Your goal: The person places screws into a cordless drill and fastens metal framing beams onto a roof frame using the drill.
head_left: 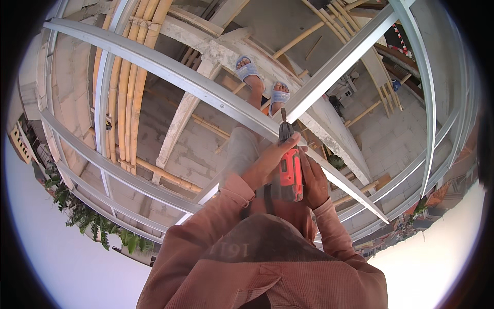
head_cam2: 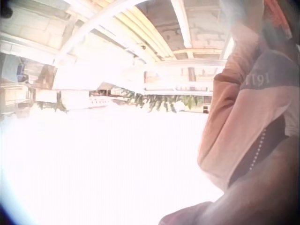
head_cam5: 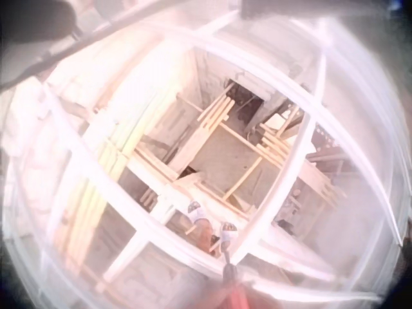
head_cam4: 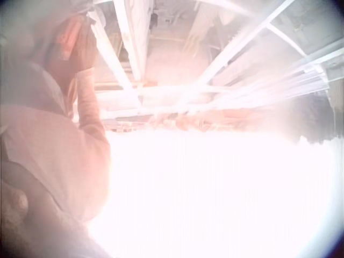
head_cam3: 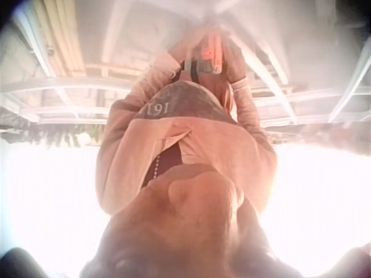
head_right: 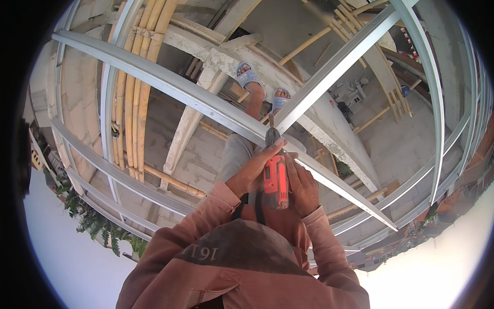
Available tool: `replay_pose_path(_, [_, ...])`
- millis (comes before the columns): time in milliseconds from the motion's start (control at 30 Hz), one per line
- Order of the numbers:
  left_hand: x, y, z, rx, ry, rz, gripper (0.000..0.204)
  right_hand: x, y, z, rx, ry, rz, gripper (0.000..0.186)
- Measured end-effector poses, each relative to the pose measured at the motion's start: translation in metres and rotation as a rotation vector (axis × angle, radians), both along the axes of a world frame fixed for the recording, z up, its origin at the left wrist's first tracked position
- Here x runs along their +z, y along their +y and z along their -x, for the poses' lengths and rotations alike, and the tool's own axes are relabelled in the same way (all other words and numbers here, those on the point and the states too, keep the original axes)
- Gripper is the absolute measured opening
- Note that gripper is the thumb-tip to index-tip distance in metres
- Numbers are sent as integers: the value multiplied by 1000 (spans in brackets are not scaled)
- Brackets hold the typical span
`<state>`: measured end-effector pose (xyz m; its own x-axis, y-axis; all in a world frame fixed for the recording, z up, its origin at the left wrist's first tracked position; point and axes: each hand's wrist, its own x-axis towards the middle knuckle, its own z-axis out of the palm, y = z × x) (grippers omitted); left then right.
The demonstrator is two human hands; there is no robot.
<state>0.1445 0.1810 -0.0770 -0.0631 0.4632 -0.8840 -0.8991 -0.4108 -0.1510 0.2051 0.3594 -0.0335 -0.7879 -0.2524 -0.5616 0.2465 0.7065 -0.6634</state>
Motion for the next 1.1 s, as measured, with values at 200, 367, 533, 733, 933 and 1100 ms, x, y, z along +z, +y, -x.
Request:
replay_pose_path(200, [-7,-48,17,381,-20,-211,31,73,-18,47,164,117,-81,65])
replay_pose_path(367, [-19,-109,47,451,175,-173,36,61,57,-88,-634,-597,-180,18])
replay_pose_path(533, [-1,-132,71,662,197,34,44,18,56,-162,-719,-759,172,19])
replay_pose_path(733, [-1,-143,54,735,243,-75,45,29,28,-107,-529,-718,325,21])
replay_pose_path(933, [8,-136,36,647,201,-93,49,44,24,-123,-573,-709,323,14])
replay_pose_path(1100, [-3,-120,39,537,147,-94,52,47,6,-99,-264,-417,86,14])
